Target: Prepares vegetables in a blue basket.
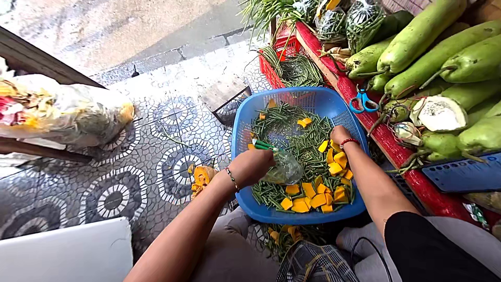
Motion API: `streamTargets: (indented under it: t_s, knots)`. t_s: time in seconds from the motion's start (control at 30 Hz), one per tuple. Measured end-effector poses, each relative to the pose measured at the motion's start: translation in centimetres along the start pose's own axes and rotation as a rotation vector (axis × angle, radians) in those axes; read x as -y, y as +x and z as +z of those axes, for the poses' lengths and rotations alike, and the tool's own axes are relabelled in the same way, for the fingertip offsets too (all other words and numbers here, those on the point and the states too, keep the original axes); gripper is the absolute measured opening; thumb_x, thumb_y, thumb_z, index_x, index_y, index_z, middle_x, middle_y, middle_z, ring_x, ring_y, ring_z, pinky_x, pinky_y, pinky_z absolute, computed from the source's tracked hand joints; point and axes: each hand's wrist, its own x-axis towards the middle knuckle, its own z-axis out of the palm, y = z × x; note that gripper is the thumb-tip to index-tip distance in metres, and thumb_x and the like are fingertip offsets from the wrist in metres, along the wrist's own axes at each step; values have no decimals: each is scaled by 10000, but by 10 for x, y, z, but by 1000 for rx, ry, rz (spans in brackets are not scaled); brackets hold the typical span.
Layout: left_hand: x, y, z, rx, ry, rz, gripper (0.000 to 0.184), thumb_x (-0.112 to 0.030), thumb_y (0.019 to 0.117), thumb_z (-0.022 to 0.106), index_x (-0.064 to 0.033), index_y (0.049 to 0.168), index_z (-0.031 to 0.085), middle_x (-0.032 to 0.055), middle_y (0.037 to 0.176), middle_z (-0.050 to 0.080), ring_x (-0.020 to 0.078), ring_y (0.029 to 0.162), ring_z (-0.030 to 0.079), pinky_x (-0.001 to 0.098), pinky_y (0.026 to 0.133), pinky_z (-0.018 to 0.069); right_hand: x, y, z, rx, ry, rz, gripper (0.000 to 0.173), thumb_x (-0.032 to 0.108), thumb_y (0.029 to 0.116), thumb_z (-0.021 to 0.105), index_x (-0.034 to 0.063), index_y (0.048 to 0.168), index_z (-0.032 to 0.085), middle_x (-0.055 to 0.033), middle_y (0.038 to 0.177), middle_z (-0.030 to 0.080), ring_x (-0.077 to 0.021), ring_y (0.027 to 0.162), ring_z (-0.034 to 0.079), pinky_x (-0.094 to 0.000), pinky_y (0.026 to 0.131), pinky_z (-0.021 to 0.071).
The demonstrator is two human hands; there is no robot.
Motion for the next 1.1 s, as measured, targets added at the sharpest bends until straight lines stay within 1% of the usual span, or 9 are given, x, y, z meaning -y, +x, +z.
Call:
streamTargets:
  t_s: [0.17,0.33,0.53,0.6,0.67,0.77,0.87,0.97,1.1]
  knots:
    - [-1,1,-8,53,-34,-2,299,-235,1111,481,-2,1127,669,170,966,685,327,921,675,528,828,524,66,3,-13,-71,170,-196,266,60,1029,527,-102,1174,679,-343,1216,650,-496,1201,610,-664,1026,451]
    - [-2,3,-8,32,-55,-19,304,-239,1111,483,2,1141,665,180,973,686,337,927,678,534,830,526,98,39,20,60,-203,-370,515,-94,888,628,55,1381,636,-302,1515,453,-536,1237,568,-721,987,454]
    - [10,-3,2,-299,-198,-81,271,-219,1101,510,4,1094,663,154,823,665,305,751,668,511,709,544,81,21,17,-56,107,-236,355,34,1000,566,-124,1317,563,-378,1364,533,-536,1255,553,-685,1035,440]
    - [13,-3,3,-374,-259,-92,285,-210,1105,498,21,1115,664,176,875,679,320,780,676,531,744,550,75,2,4,-120,397,-241,341,91,1013,601,-135,1268,588,-343,1209,628,-452,1097,642,-601,967,506]
    - [14,-2,3,-397,-330,-116,294,-203,1109,484,34,1140,656,191,924,681,322,825,674,528,795,544,82,-43,-16,-124,719,-423,242,114,1000,628,-50,1179,617,-124,949,651,-165,711,625,-340,666,566]
    - [14,0,4,-438,-399,-132,288,-212,1108,484,24,1121,648,160,868,651,280,771,632,487,761,528,116,-151,-65,98,955,-896,168,84,1031,556,112,1172,643,67,956,686,8,706,633,-169,632,563]
    - [12,2,5,-464,-395,-109,294,-203,1107,480,33,1142,652,181,917,675,302,826,658,511,807,530,157,-218,-78,213,386,-1061,143,64,987,604,39,1093,696,-69,927,702,-128,703,654,-313,617,575]
    - [11,6,4,-459,-373,-85,308,-200,1109,468,48,1158,643,214,996,683,343,940,676,541,887,525,204,-209,-38,466,-237,-870,162,99,989,646,-37,1059,700,-231,986,690,-397,943,673,-617,852,519]
    - [11,9,4,-477,-335,-76,295,-191,1106,476,46,1151,646,217,1013,683,354,964,678,548,892,524,215,-154,24,587,-513,-746,241,150,943,731,-65,1048,701,-260,1023,683,-428,994,662,-647,886,505]
